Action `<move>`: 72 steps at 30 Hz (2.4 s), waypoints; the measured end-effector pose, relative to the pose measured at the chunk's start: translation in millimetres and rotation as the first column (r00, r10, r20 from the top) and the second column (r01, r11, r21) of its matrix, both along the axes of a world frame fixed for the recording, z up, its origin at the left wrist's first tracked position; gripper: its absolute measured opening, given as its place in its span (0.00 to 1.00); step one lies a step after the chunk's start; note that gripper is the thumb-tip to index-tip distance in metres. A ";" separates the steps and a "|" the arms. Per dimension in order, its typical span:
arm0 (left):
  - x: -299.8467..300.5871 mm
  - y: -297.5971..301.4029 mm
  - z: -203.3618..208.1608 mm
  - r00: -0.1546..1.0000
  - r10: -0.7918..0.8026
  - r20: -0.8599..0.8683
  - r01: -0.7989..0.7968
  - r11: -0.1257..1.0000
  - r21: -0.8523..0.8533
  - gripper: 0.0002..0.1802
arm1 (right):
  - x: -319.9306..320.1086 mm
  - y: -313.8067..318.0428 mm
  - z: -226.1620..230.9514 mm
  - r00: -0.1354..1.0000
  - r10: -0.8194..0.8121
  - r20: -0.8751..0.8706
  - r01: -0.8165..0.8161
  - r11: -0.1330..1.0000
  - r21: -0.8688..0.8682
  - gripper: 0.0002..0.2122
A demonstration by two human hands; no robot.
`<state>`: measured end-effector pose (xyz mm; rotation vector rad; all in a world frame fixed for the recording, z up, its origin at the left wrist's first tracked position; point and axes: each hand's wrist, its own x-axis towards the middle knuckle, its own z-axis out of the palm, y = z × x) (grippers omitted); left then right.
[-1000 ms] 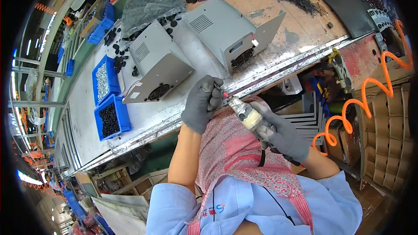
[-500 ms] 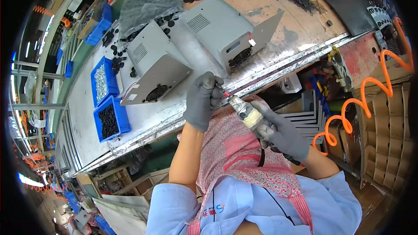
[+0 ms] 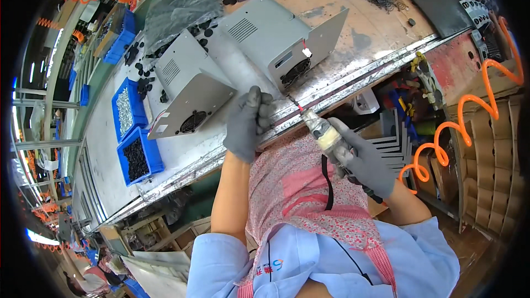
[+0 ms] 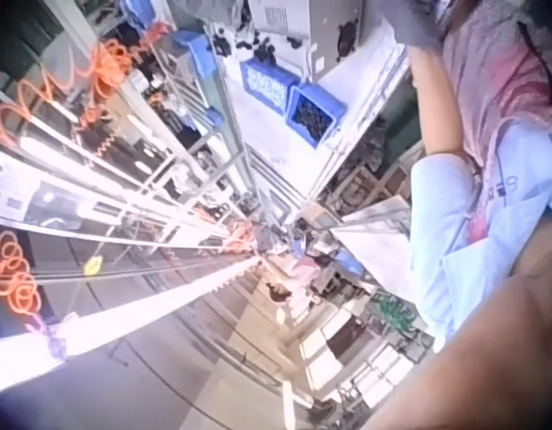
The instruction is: Assembling electronic panels by attaching fans and rubber feet using a pneumatic screwdriver on a production line.
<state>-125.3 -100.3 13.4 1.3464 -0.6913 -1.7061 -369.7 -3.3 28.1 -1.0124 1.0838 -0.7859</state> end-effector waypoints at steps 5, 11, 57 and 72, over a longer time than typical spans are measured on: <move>-16.1 -14.1 7.7 0.971 0.009 0.239 0.037 0.982 -0.185 0.17 | -1.0 -4.7 -14.3 0.999 -0.016 -0.035 0.016 1.000 0.021 0.28; -15.0 -24.9 4.2 0.916 -0.193 0.353 0.245 0.963 -0.108 0.19 | 9.2 -11.7 -16.3 0.999 -0.036 -0.025 0.037 0.998 0.054 0.27; 1.3 6.3 -7.6 0.906 -0.217 -0.363 0.084 0.933 -0.349 0.37 | 20.6 -5.8 19.7 0.986 0.110 0.122 -0.132 0.972 0.193 0.28; -16.3 10.9 5.5 0.972 -0.129 -0.197 0.094 0.980 -0.176 0.39 | 7.5 0.9 1.6 0.998 0.066 0.014 -0.066 0.998 -0.007 0.27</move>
